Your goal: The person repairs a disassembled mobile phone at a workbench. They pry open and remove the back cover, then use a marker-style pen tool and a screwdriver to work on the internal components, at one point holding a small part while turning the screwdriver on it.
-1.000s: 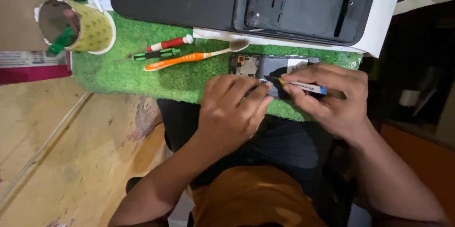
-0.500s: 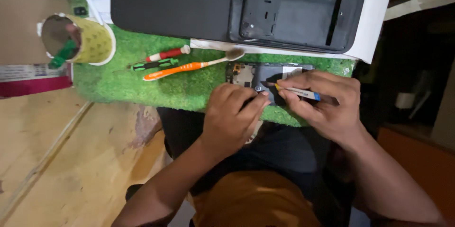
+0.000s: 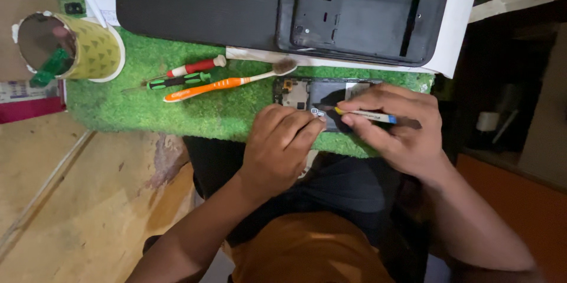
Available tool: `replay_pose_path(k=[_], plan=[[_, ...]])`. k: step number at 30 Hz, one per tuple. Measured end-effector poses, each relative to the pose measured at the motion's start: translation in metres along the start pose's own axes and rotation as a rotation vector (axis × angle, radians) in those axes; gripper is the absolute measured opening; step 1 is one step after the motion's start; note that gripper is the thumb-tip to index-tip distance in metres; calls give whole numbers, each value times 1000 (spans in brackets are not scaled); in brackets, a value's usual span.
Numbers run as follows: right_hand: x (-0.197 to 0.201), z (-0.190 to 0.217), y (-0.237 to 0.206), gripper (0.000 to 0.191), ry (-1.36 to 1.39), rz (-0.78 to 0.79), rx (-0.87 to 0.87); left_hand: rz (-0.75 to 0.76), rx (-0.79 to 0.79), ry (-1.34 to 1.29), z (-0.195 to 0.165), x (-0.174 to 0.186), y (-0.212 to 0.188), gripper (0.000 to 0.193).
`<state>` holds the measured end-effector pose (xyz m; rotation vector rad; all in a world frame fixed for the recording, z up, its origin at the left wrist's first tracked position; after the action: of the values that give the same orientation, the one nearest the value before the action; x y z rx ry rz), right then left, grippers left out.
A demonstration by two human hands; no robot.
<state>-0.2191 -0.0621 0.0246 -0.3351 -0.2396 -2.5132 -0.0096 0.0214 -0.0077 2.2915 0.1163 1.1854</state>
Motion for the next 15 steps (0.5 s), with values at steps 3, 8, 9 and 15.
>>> replay_pose_path(k=[3,8,9,15], plan=[[7,-1,-4,15,53,-5,55,-15,-11,-19,2,0,-2,24],[21,1,-21,14,257,-28,-41,-73,-49,53,2,1,-5,24],[23,2,-22,17,298,-40,-37,-67,-57,84,2,2,-6,26],[29,16,-18,50,585,-99,-22,-44,-128,158,4,1,-8,31]])
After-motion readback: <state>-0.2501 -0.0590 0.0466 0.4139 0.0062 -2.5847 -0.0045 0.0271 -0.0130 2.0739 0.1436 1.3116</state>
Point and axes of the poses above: each hand's wrist, its own y-axis towards the middle knuckle, its own x-axis out of the back of the hand, z = x × y, the point moved 1 cm from there along y, towards the middle knuckle, and after that the axes turned 12 degrees about y, right-handed, at the moved point
